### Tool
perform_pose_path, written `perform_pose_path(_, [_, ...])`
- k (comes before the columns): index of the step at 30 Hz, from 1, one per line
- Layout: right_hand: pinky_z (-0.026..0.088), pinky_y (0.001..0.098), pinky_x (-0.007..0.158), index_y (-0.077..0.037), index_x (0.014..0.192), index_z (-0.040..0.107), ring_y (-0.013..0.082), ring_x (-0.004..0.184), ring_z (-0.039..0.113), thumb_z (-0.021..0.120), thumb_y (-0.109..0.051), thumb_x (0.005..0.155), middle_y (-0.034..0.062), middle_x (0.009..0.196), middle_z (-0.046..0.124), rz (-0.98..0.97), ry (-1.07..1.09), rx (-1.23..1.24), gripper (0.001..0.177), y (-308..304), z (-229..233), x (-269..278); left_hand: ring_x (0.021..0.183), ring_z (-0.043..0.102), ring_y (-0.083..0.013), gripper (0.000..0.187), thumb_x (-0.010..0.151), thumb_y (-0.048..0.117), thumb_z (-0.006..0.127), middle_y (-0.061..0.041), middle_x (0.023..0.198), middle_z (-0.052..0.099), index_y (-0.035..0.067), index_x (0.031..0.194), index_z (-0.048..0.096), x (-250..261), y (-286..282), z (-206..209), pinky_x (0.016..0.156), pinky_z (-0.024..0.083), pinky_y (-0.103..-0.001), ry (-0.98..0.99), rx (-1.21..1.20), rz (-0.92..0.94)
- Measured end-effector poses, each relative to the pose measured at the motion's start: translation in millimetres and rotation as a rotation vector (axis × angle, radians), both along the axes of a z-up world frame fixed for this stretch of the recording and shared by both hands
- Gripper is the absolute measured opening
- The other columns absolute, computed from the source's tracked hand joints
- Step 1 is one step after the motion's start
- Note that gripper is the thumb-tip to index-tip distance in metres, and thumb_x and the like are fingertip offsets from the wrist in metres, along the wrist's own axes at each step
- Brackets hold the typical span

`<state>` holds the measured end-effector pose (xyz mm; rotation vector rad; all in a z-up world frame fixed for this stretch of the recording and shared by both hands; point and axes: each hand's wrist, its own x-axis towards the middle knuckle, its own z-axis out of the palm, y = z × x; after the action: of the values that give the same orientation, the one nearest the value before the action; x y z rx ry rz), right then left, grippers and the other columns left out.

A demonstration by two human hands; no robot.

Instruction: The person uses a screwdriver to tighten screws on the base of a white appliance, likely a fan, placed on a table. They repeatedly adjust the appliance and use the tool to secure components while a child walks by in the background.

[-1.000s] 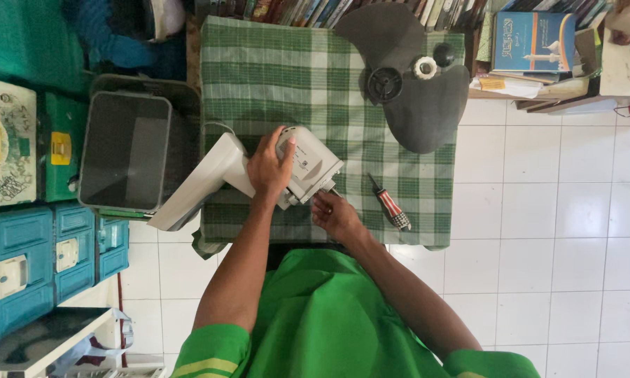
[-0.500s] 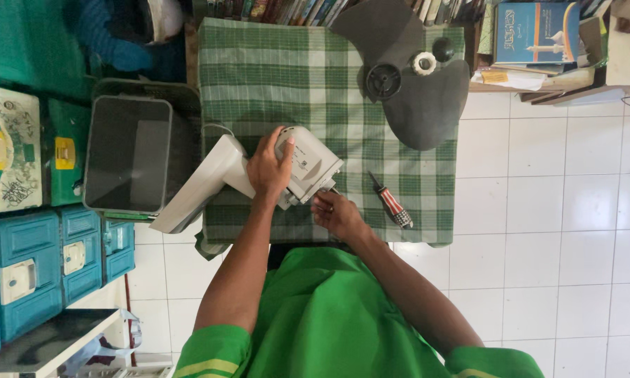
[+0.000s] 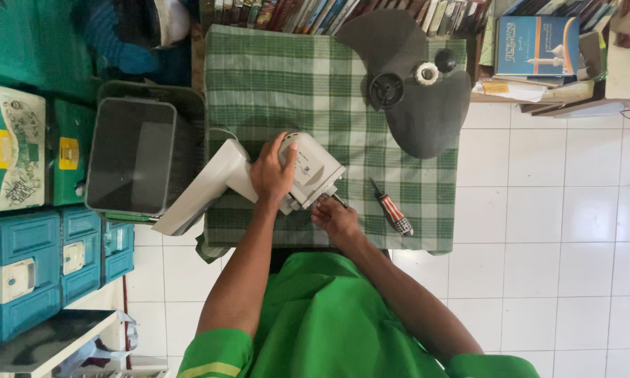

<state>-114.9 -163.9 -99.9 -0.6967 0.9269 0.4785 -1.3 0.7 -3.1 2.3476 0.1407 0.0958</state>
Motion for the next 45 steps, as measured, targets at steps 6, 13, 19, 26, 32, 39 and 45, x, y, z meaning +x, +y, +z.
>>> perform_pose_path(6, [0.058,0.0363,0.075,-0.003,0.102,0.068,0.0217,0.083,0.068,0.065,-0.015,0.095,0.0091,0.09,0.071,-0.055,0.07,0.12,0.014,-1.1,-30.1,0.2,0.108,0.07,-0.0327,0.049,0.098,0.051,0.059,-0.01,0.121,0.072,0.019,0.134,0.067,1.0,-1.5,6.4,0.091,0.055,-0.043,0.048,0.007,0.006])
perform_pose_path(13, [0.062,0.036,0.068,0.01,0.097,0.067,0.0252,0.075,0.07,0.068,-0.008,0.095,0.0164,0.087,0.071,-0.156,-0.059,-0.138,0.018,24.9,-3.0,-7.2,0.109,0.071,-0.0336,0.047,0.1,0.05,0.059,-0.01,0.121,0.072,0.019,0.135,0.067,0.7,-1.0,6.3,0.091,0.055,-0.043,0.017,0.009,0.0])
perform_pose_path(19, [0.064,0.0352,0.064,0.013,0.096,0.067,0.0221,0.072,0.073,0.066,-0.008,0.094,0.0165,0.086,0.073,-0.132,-0.222,-0.345,0.022,34.6,36.0,-5.8,0.109,0.071,-0.0328,0.049,0.101,0.051,0.058,-0.011,0.123,0.072,0.018,0.135,0.066,0.7,0.4,-1.6,0.091,0.055,-0.043,-0.011,0.022,-0.014])
perform_pose_path(26, [0.066,0.0336,0.066,0.011,0.101,0.072,0.016,0.074,0.07,0.066,-0.007,0.096,0.0123,0.085,0.073,0.007,-0.413,-0.562,0.02,35.0,38.4,-13.6,0.105,0.072,-0.0313,0.053,0.099,0.055,0.056,-0.01,0.12,0.072,0.019,0.136,0.065,-1.4,1.3,-3.3,0.088,0.056,-0.043,0.065,0.03,0.001])
perform_pose_path(32, [0.065,0.0336,0.066,0.012,0.102,0.072,0.0152,0.072,0.07,0.067,-0.005,0.097,0.0117,0.084,0.072,0.016,-0.498,-0.605,0.018,30.3,32.5,-18.0,0.107,0.072,-0.0325,0.052,0.101,0.055,0.055,-0.01,0.122,0.072,0.018,0.136,0.066,-1.3,1.9,-3.8,0.09,0.056,-0.043,-0.001,0.023,-0.014])
perform_pose_path(39, [0.066,0.0344,0.065,0.013,0.102,0.073,0.0156,0.071,0.07,0.066,-0.004,0.096,0.0123,0.083,0.073,0.045,-0.469,-0.598,0.019,23.6,29.4,-18.1,0.111,0.07,-0.0326,0.05,0.1,0.052,0.057,-0.01,0.125,0.071,0.017,0.135,0.066,0.7,0.8,0.8,0.092,0.055,-0.043,-0.015,-0.002,-0.014])
perform_pose_path(45, [0.066,0.0344,0.066,0.013,0.101,0.072,0.0173,0.072,0.071,0.066,-0.003,0.095,0.0135,0.083,0.072,0.051,-0.486,-0.547,0.018,18.3,29.2,-19.5,0.113,0.07,-0.0325,0.047,0.1,0.048,0.059,-0.01,0.125,0.072,0.017,0.134,0.067,0.6,-0.2,1.4,0.094,0.055,-0.043,-0.04,-0.014,-0.01])
